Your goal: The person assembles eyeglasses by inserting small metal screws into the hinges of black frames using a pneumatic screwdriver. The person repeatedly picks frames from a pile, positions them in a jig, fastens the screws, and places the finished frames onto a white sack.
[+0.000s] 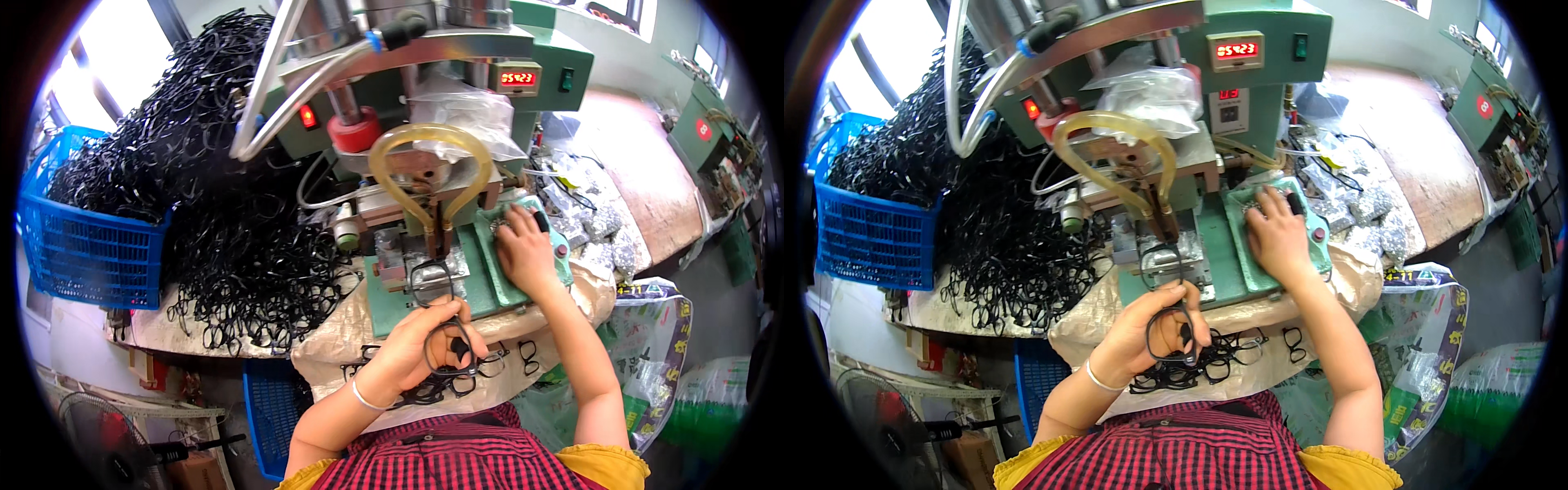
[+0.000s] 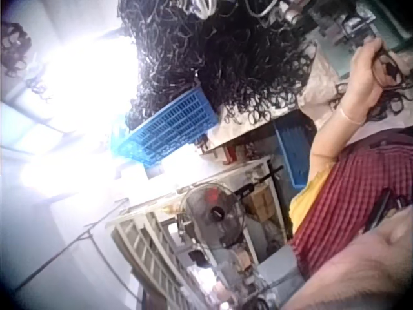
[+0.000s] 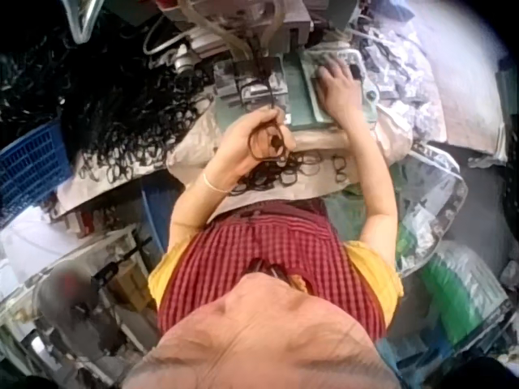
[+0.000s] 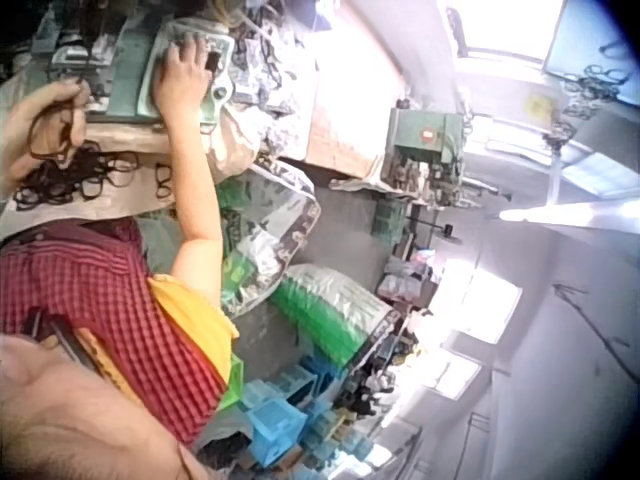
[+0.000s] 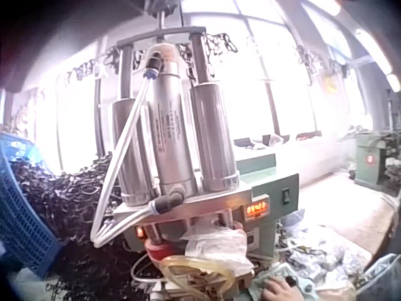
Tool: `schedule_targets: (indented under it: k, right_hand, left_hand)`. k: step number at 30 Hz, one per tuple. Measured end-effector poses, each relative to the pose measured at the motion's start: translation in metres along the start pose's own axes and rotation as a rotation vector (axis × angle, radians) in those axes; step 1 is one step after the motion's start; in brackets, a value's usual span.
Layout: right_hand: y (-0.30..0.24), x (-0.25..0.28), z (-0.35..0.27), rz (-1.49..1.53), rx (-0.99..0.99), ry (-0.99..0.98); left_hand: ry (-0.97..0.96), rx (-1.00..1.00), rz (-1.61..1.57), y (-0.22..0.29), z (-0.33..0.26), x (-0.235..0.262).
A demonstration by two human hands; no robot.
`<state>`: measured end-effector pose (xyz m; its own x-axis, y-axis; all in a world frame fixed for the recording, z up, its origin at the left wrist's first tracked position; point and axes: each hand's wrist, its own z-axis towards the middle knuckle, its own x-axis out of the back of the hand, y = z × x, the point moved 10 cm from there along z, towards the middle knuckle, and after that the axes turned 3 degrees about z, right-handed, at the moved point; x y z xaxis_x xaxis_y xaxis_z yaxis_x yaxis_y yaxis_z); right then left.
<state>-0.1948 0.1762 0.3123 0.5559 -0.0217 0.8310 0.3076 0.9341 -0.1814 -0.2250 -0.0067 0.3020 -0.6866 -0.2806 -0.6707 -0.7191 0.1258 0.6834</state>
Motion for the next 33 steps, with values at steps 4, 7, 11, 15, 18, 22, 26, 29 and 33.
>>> schedule_targets:
  k: [4, 7, 11, 15, 18, 22, 26, 29, 33]
  right_hand:
    - [0.039, 0.021, -0.018, 0.409, -0.282, 0.286]
    - [0.081, 0.016, -0.074, 1.016, -0.684, 0.487]
    - [0.091, -0.012, -0.084, 1.236, -0.793, 0.622]
    - [0.063, -0.026, -0.032, 1.318, -0.686, 0.529]
    - [0.037, -0.014, -0.019, 1.236, -0.653, 0.476]
    - [0.016, 0.05, -0.046, 0.546, -0.405, 0.471]
    - [0.035, 0.072, -0.1, 0.352, -0.449, 0.503]
    - [0.042, 0.068, -0.113, 0.533, -0.597, 0.431]
    - [-0.026, 0.073, -0.04, 0.825, -0.357, 0.268]
  left_hand:
    - [-0.107, -0.001, 0.191, -0.021, -0.048, 0.014]
    - [0.435, -0.413, 0.941, 0.042, -0.114, 0.052]
    - [1.083, -0.892, 1.489, 0.147, -0.182, 0.059]
    - [1.2, -0.515, 2.17, 0.156, -0.125, 0.096]
    - [1.129, -0.194, 2.408, 0.115, -0.09, 0.18]
    - [1.071, -0.715, 1.522, 0.138, -0.104, 0.173]
    - [0.98, -1.072, 0.653, 0.143, -0.132, 0.178]
    - [1.191, -1.182, 0.809, 0.146, -0.149, 0.173]
    - [1.219, -1.323, 1.299, 0.162, -0.126, 0.108]
